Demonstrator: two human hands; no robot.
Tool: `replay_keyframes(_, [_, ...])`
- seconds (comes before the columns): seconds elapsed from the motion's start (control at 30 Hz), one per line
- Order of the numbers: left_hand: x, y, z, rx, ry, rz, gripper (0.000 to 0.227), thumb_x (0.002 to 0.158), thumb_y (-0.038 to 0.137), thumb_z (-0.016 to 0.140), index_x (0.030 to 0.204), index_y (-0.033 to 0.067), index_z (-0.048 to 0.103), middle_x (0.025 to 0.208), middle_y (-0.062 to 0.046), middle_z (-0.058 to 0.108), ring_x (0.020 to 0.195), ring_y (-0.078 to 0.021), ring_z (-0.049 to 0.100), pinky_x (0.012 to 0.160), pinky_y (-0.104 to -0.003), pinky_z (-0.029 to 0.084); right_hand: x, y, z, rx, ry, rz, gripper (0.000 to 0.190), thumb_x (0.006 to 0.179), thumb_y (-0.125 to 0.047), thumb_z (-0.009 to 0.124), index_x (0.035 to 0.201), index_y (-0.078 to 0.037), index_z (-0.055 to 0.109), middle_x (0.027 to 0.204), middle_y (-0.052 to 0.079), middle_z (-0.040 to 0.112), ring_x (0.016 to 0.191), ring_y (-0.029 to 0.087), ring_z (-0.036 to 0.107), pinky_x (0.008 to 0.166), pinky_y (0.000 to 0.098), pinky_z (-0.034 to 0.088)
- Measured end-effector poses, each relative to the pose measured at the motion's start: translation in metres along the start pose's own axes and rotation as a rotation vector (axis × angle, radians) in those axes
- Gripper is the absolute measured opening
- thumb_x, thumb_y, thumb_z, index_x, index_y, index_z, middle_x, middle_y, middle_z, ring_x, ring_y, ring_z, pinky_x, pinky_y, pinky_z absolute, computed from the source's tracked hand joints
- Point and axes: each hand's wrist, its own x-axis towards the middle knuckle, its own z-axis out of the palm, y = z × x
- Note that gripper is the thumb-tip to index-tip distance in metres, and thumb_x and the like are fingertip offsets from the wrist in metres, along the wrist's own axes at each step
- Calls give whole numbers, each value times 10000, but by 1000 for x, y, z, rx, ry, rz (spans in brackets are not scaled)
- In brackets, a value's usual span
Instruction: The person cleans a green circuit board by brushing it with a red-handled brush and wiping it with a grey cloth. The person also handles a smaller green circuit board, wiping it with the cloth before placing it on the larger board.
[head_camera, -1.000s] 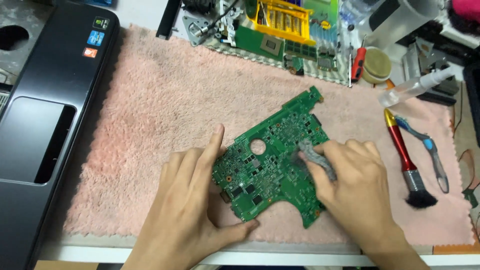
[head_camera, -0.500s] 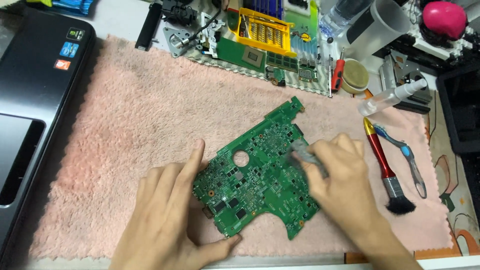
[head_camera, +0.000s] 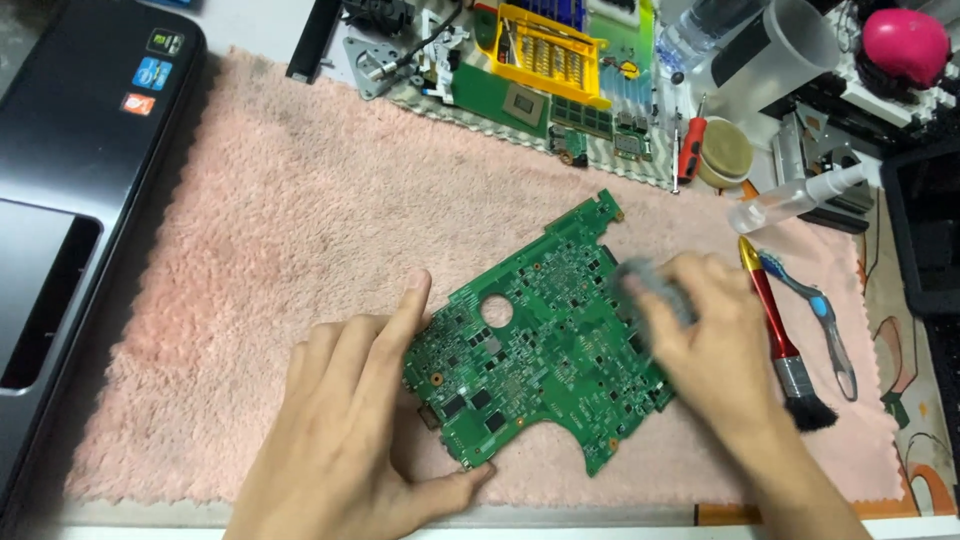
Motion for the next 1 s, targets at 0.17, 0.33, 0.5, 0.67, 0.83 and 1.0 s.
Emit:
replay_keyframes(0.17, [0, 5, -8, -51, -26, -10, 1490, 787, 744, 1015, 1823, -7, 251, 1448, -166, 605, 1255, -348, 561, 1047, -501, 453, -7, -28, -13, -18, 190, -165, 136, 1081, -102, 854, 1066, -22, 744, 960, 120, 693, 909, 313, 589, 943, 466, 420])
replay_keyframes(0.33, [1, 7, -13, -98, -33, -21, 1526, 740, 671, 1078, 1811, -30, 247, 1424, -172, 598, 1239, -361, 557, 1062, -490, 455, -27, -144, -3, 296, 128, -307, 123, 987, -208, 895, 1020, -143, 796, 935, 15, 749, 849, 209, 634, 786, 348, 513])
replay_keyframes(0.5, [0, 6, -9, -51, -24, -6, 1536, 794, 705, 1036, 1801, -90, 191, 1468, -189, 610, 1163, -341, 543, 974, -483, 465, -17, -140, 23, 177, 60, -575, 67, 1049, -128, 789, 1115, -120, 789, 914, 28, 687, 899, 290, 537, 894, 475, 349])
replay_keyframes(0.67, [0, 6, -11, -110, -26, -45, 1663, 701, 622, 1124, 1819, -79, 112, 1495, -204, 583, 1294, -377, 553, 1066, -488, 469, -11, -146, 10, 161, 77, -456, 162, 1012, -141, 867, 1032, -59, 729, 860, 82, 614, 869, 288, 544, 882, 452, 406])
replay_keyframes(0.83, [0, 10, -15, -265, -9, -94, 1767, 715, 478, 1187, 1814, -4, -110, 1633, -277, 467, 1480, -394, 613, 1222, -507, 506, -2, -160, 21, 317, -133, -537, 129, 1000, -81, 774, 998, -73, 645, 817, 67, 613, 893, 270, 523, 870, 450, 374])
replay_keyframes(1.0, [-1, 7, -12, -267, -3, -90, 1815, 701, 473, 1205, 1787, -30, -159, 1765, -355, 279, 1617, -515, 495, 1261, -528, 489, 1, -161, 14, 214, -76, -319, 187, 1091, -276, 747, 1022, -111, 694, 921, 89, 625, 904, 295, 529, 836, 462, 404])
